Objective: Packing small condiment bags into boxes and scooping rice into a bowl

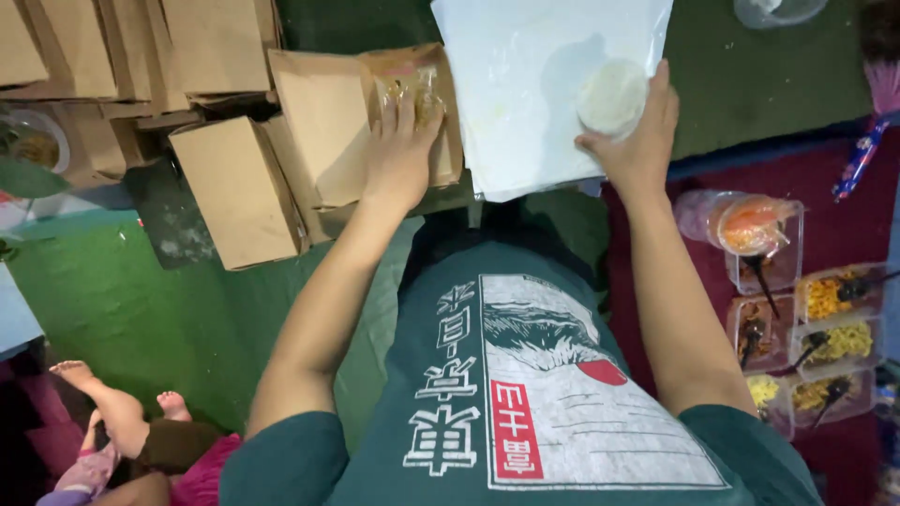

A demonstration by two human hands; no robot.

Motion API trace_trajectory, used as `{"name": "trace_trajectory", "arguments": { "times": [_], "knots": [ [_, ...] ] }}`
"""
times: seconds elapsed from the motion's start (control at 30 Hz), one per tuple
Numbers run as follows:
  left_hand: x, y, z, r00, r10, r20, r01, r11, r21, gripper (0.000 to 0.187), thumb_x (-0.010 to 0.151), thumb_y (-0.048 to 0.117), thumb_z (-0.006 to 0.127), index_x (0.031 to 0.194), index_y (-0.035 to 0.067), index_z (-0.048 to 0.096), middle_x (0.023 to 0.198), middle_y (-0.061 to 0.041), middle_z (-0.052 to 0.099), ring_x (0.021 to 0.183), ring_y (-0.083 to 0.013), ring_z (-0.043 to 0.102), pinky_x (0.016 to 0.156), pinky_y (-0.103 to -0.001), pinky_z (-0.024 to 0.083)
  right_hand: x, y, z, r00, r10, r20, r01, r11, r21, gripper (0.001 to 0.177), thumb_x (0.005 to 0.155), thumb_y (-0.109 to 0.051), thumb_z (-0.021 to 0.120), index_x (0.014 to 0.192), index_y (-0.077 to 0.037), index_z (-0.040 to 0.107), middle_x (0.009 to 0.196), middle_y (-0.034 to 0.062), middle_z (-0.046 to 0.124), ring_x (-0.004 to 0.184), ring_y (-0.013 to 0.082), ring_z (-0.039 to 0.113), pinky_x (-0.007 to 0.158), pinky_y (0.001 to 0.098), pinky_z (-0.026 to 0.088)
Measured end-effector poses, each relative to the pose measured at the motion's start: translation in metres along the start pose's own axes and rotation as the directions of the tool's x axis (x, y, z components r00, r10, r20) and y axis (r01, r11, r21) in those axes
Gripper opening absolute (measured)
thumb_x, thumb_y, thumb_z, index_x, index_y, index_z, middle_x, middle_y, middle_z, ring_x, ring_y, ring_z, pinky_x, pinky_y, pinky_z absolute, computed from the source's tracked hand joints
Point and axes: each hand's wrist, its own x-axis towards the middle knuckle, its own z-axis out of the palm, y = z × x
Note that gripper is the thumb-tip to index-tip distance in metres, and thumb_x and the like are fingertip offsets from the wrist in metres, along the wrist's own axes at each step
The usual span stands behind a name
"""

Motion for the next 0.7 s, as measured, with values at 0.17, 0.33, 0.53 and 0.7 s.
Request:
{"name": "trace_trajectory", "arguments": {
  "times": [0.17,0.33,0.53,0.7],
  "knots": [
    [-0.005,0.009,-0.004,0.995,-0.004,-0.104,-0.003,0.998,-0.060,0.065,0.089,-0.001,0.058,0.152,0.011,0.049,0.157,-0.032,0.029,0.137,-0.0555,0.036,0.107,-0.063,0.040,0.014,0.020,0.009,0.995,-0.096,-0.022,0.096,0.995,-0.006,0.127,0.073,-0.019,0.111,0.159,-0.006,0.019,0.154,0.0244,0.041,0.145,0.0408,0.041,0.117,0.0560,0.037],
    [-0.017,0.052,-0.045,0.956,0.117,-0.269,-0.175,0.964,-0.201,0.047,0.103,0.028,0.064,0.139,0.000,0.055,0.141,-0.026,0.049,0.135,-0.0504,0.046,0.113,-0.063,0.038,0.021,0.020,0.007,0.994,-0.109,0.021,0.110,0.993,-0.052,0.122,0.072,-0.032,0.110,0.156,0.002,0.028,0.152,0.0238,0.043,0.141,0.0427,0.038,0.115,0.0567,0.035],
    [0.005,0.077,-0.016,0.942,0.309,-0.127,-0.317,0.948,-0.042,0.065,0.094,0.045,0.070,0.144,0.005,0.054,0.155,-0.028,0.040,0.149,-0.0461,0.030,0.121,-0.064,0.025,0.026,0.017,0.008,0.993,-0.120,-0.001,0.119,0.989,-0.087,0.103,0.071,-0.037,0.101,0.149,-0.007,0.040,0.145,0.0162,0.048,0.134,0.0359,0.044,0.107,0.0558,0.033],
    [0.023,0.090,0.023,0.918,0.360,-0.165,-0.355,0.933,0.058,0.069,0.085,0.048,0.077,0.142,0.016,0.055,0.152,-0.026,0.045,0.144,-0.0464,0.039,0.117,-0.061,0.032,0.024,0.014,0.003,0.990,-0.129,-0.058,0.129,0.992,-0.001,0.098,0.073,-0.033,0.098,0.148,-0.009,0.039,0.147,0.0133,0.047,0.135,0.0348,0.046,0.108,0.0569,0.033]
  ]
}}
